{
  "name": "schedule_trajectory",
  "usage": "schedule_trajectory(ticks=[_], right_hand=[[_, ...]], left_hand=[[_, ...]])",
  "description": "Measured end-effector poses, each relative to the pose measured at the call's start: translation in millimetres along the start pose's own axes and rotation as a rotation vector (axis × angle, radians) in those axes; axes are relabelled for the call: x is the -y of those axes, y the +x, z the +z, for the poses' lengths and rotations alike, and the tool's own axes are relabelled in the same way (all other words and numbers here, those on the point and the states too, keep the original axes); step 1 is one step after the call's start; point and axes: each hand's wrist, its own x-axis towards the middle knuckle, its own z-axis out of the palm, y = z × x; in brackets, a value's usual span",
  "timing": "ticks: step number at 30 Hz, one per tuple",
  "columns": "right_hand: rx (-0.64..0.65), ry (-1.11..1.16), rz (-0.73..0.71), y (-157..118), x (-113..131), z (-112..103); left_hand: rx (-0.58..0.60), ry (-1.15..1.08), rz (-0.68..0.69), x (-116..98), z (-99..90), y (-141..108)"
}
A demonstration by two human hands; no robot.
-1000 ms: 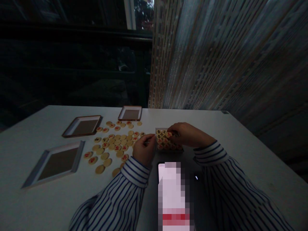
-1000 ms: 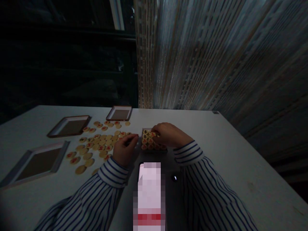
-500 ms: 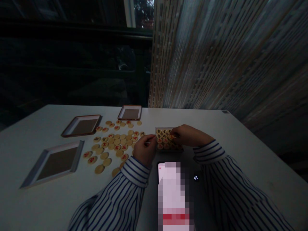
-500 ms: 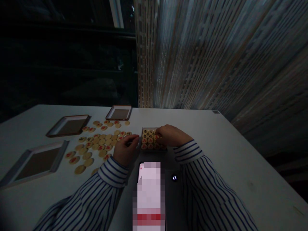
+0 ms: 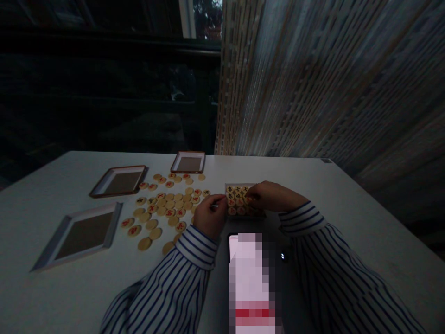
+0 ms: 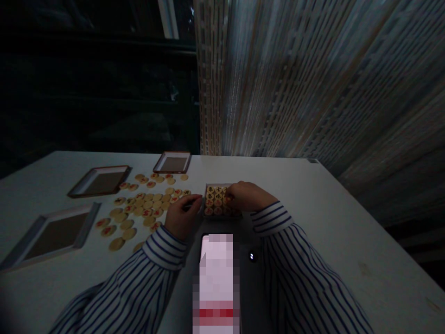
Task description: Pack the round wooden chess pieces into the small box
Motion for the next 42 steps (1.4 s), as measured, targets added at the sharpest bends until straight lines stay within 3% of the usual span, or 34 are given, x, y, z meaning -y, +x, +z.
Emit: schedule_trajectory(ticks=[42], right_hand=[[0.02, -0.005, -0.032, -2.6, 3.3, -3.9]], left_hand=[[0.038, 0.029, 0.031, 3.3, -0.7, 0.1]])
